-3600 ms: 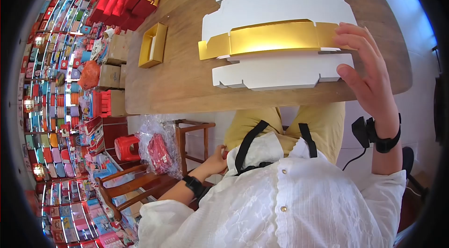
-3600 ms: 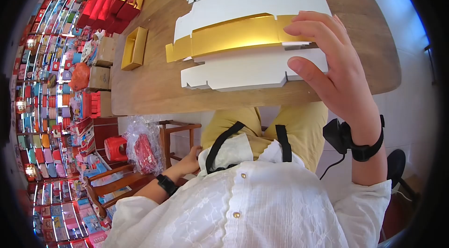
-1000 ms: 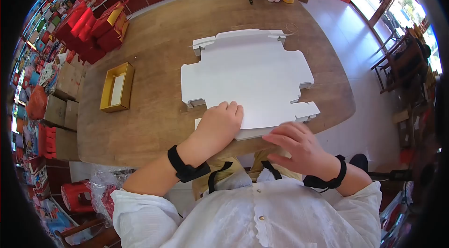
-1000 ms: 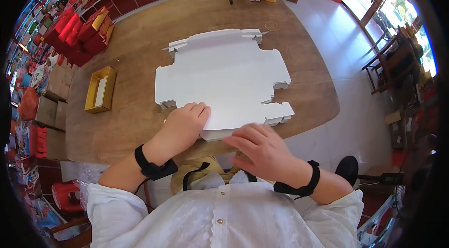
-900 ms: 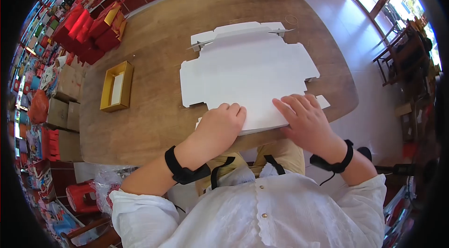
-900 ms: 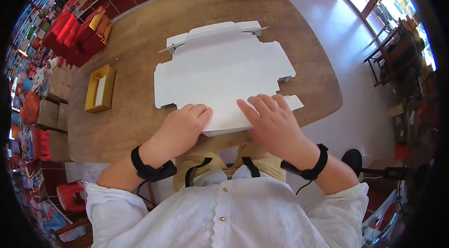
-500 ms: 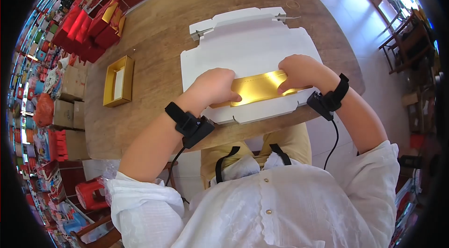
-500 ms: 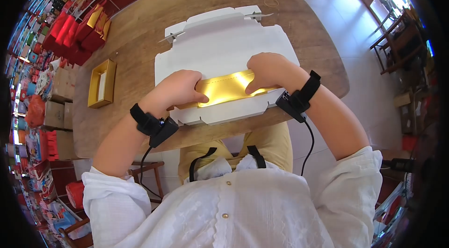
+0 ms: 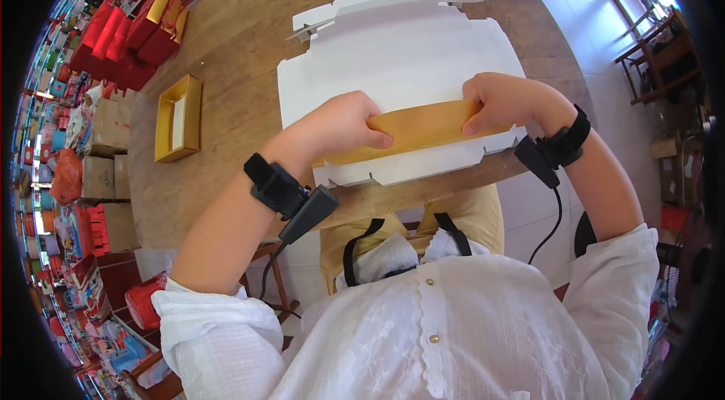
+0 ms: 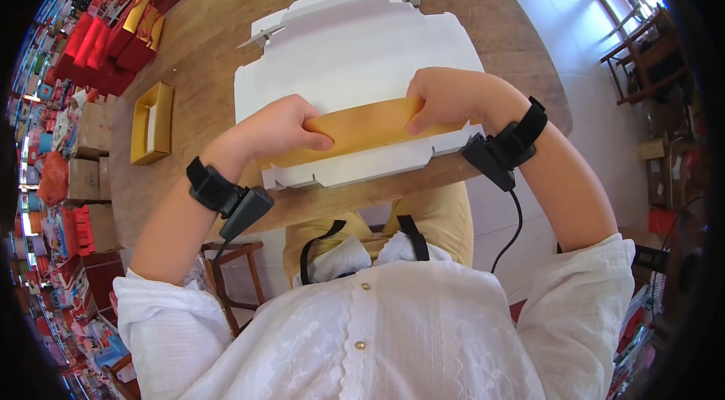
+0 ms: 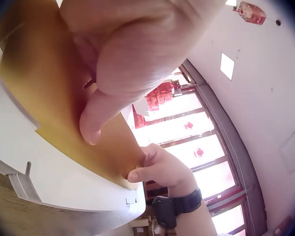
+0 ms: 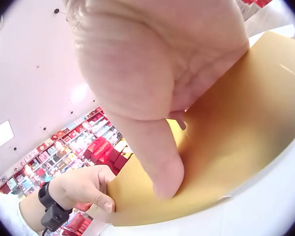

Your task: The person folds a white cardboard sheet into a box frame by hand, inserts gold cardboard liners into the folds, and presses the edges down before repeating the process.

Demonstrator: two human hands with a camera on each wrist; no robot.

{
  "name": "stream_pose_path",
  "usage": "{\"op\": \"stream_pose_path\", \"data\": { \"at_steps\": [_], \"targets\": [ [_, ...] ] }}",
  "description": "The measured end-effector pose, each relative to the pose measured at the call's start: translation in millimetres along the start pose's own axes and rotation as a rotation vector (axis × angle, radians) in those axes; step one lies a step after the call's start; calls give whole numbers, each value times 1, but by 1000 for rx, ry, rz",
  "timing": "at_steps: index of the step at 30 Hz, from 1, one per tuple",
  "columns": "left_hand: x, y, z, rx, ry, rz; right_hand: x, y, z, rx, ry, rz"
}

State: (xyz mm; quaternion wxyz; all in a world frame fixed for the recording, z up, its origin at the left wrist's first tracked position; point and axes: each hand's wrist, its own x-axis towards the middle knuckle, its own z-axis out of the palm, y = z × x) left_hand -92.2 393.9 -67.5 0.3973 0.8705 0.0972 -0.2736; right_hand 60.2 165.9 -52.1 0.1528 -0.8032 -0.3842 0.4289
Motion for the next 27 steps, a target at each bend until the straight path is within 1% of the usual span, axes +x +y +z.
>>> {"op": "stream_pose_path", "data": {
  "at_steps": [2,3,5,6,7,8,9,11,12,13,15,17,19,27],
  "targets": [
    [-3,8,1,169,33,-14,0,-3,0,-55,-20,57],
    [-2,8,1,167,33,-14,0,-6,1,-55,-22,56],
    [-1,9,2,303,60,-12,-2,-10,3,-130,89,-19],
    [-3,10,4,302,69,-12,0,-3,8,-138,91,-22],
    [-10,12,7,358,193,19,4,10,17,-141,264,-144],
    [-17,13,11,413,319,47,6,13,20,-141,435,-270],
    [-23,13,17,412,331,41,6,12,19,-149,434,-282],
    [-36,12,37,828,728,487,6,2,17,-155,359,-84],
    [-39,10,53,882,755,530,6,2,21,-233,396,-104],
    [-40,7,70,937,783,571,8,2,22,-237,392,-120],
    [-42,2,91,937,751,507,12,2,25,-285,428,-85],
    [-39,-1,99,907,731,445,10,-5,25,-256,427,-87],
    [-37,-2,101,902,733,441,10,-6,24,-229,420,-44],
    [-35,7,93,933,713,400,13,-6,24,-221,419,-29]
  ]
}}
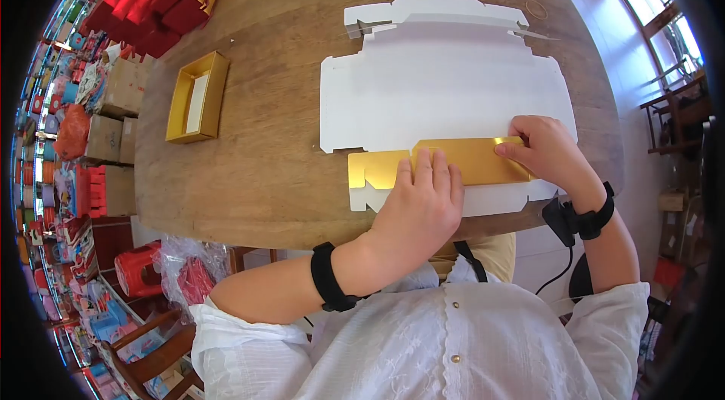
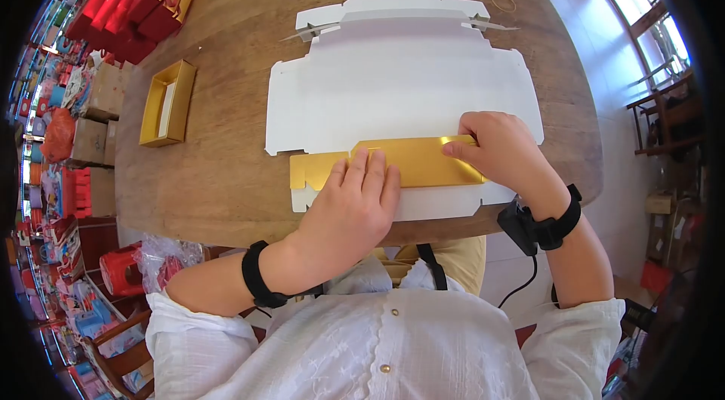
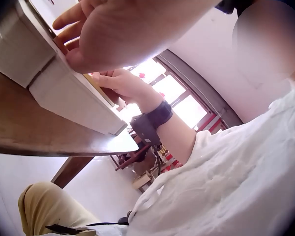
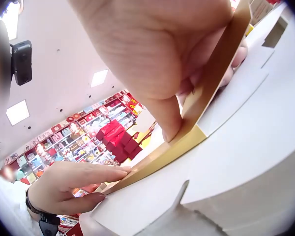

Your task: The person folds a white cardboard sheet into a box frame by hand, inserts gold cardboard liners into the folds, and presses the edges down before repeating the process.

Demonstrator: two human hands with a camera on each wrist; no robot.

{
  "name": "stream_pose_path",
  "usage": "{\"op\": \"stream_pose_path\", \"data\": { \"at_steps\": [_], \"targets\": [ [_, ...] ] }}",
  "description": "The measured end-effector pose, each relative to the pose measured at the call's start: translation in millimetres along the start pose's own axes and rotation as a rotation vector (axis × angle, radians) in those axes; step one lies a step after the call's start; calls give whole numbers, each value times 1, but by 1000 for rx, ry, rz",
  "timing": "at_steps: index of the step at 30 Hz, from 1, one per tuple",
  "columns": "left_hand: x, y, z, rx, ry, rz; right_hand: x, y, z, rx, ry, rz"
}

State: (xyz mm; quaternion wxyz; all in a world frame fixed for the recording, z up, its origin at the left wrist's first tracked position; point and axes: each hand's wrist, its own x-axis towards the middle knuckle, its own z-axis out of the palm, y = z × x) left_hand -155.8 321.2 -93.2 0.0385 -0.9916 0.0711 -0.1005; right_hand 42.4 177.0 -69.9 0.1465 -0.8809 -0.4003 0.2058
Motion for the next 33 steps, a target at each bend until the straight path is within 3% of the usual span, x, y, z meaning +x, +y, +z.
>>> {"op": "stream_pose_path", "data": {
  "at_steps": [5,7,8,11,19,25,33],
  "targets": [
    [11,-3,0,104,-55,46,-3,-4,-2,-34,-66,84],
    [16,-4,5,120,-38,71,-13,5,8,6,344,-224],
    [17,-6,8,76,-63,45,-21,10,7,-7,352,-206],
    [17,-14,9,9,-38,48,-47,18,10,-98,372,-496],
    [14,-19,9,69,31,143,-63,25,37,-222,512,-561],
    [14,-22,8,56,24,156,-58,16,36,-280,453,-499],
    [14,-21,8,40,37,142,-50,27,45,-365,609,-708]
  ]
}}
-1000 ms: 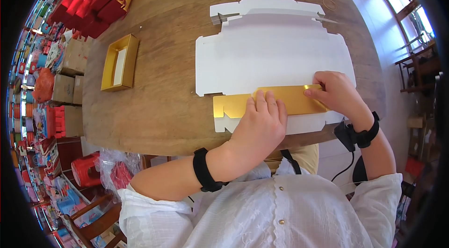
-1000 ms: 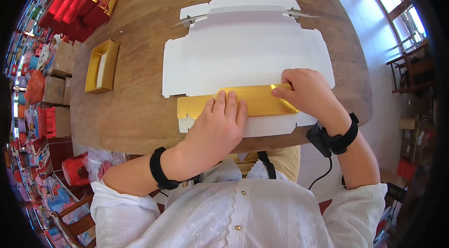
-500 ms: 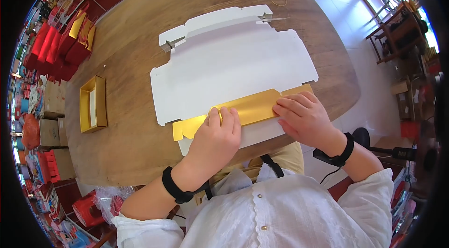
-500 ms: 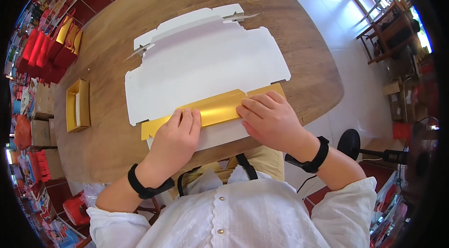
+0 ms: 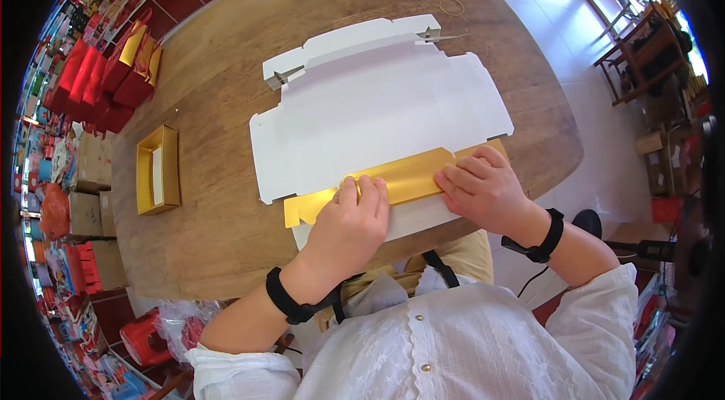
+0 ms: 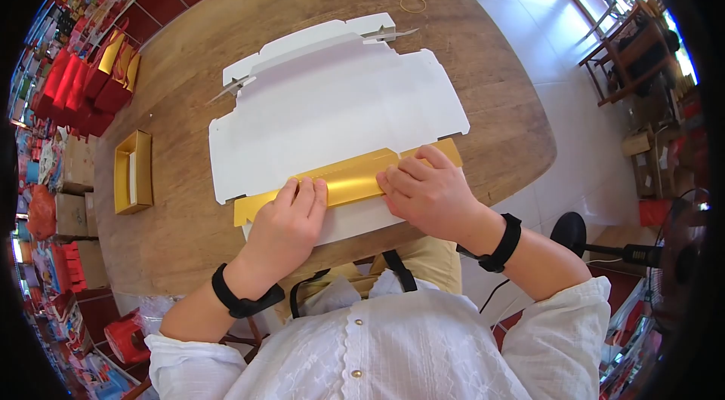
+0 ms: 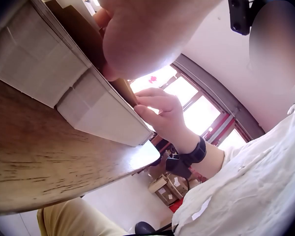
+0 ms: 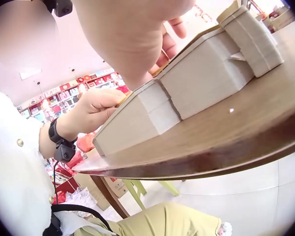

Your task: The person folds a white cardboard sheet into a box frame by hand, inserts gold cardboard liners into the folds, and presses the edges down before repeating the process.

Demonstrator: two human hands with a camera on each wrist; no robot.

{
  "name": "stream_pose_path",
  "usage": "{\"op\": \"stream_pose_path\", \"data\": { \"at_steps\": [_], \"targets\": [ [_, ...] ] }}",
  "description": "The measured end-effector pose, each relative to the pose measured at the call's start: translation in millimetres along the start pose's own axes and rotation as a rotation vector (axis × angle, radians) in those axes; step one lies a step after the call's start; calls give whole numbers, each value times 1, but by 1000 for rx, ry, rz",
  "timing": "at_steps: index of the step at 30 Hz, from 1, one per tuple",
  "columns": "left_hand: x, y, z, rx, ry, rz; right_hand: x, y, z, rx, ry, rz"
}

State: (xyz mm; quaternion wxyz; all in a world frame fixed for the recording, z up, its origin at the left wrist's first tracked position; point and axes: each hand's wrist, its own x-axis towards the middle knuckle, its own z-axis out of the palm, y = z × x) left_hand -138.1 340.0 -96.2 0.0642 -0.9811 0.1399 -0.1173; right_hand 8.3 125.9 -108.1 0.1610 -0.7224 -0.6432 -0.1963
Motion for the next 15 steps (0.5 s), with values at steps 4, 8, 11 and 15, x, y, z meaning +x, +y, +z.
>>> {"op": "stream_pose_path", "data": {
  "at_steps": [4,8,11,15],
  "targets": [
    [-1,1,1,6,8,-7,0,-1,-2,13,-8,-2],
    [-1,0,1,-2,18,-10,2,0,0,5,17,-10],
    [-1,-2,3,-26,36,-16,13,-2,-1,-12,-11,52],
    [5,-11,4,-184,51,-102,26,-1,0,-16,-154,134]
  ]
}}
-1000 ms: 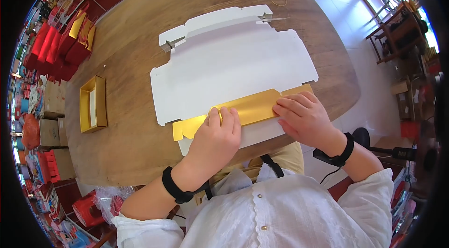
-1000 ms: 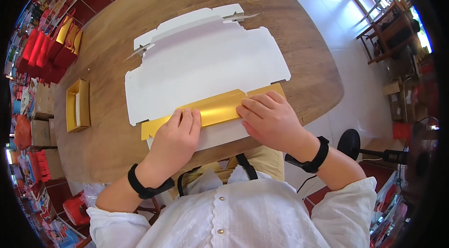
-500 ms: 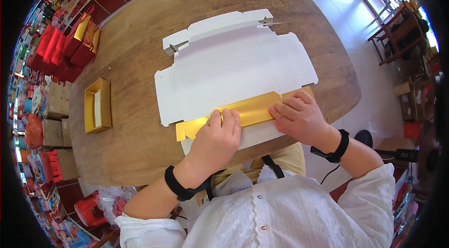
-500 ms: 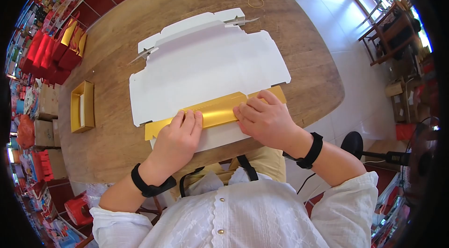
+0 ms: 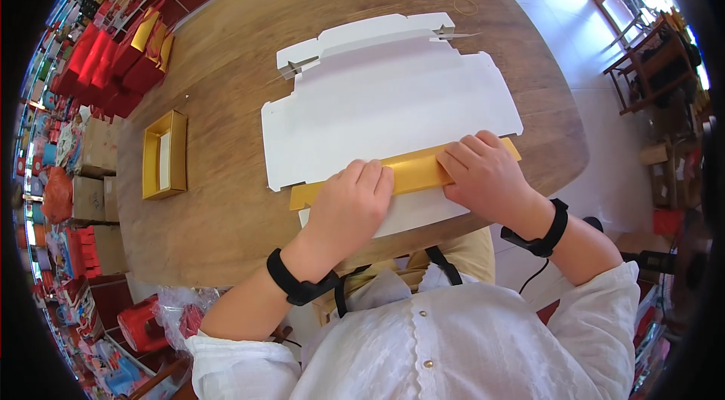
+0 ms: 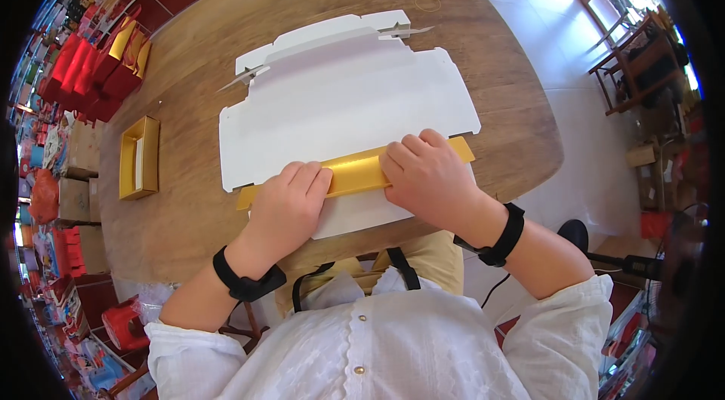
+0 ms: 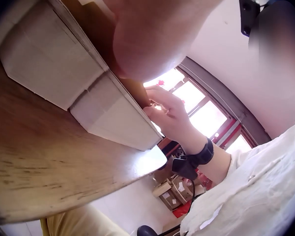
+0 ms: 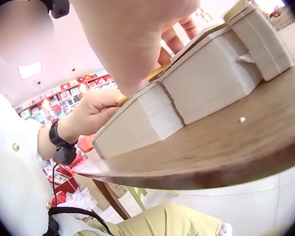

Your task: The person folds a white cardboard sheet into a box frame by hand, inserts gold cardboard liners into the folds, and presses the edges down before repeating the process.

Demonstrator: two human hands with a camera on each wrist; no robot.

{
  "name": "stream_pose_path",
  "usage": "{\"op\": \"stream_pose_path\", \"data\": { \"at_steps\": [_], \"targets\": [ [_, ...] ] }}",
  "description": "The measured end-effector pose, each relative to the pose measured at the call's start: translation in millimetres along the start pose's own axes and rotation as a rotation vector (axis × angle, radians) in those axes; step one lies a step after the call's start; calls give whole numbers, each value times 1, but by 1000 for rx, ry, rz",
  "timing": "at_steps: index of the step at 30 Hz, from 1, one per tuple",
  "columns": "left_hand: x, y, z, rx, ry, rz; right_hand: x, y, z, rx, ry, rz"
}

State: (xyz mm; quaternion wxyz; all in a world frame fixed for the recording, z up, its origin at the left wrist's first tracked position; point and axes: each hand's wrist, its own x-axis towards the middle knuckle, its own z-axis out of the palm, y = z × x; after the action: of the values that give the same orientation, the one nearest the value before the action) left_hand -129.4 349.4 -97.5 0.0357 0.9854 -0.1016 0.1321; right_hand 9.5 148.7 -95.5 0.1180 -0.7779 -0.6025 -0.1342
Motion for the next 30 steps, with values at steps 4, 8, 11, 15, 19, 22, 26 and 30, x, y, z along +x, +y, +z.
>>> {"op": "stream_pose_path", "data": {
  "at_steps": [4,8,11,15,19,22,26,30],
  "targets": [
    [24,-15,-11,-134,-87,-111,23,23,-9,65,-142,-71],
    [56,-47,-26,-293,-416,-314,67,46,-20,291,-737,211],
    [60,-57,-12,-161,-287,-307,67,49,-2,98,-433,200],
    [56,-63,-3,-275,-167,-227,61,44,1,10,-332,154],
    [52,-55,-11,-452,18,8,29,-16,-23,105,175,-164],
    [40,-55,-73,-147,486,92,-30,-42,-30,312,24,-233],
    [23,-98,-83,-65,512,147,-76,-20,-23,373,-48,61],
    [-8,-126,-40,-247,272,12,-88,-12,-24,287,36,114]
  ]
}}
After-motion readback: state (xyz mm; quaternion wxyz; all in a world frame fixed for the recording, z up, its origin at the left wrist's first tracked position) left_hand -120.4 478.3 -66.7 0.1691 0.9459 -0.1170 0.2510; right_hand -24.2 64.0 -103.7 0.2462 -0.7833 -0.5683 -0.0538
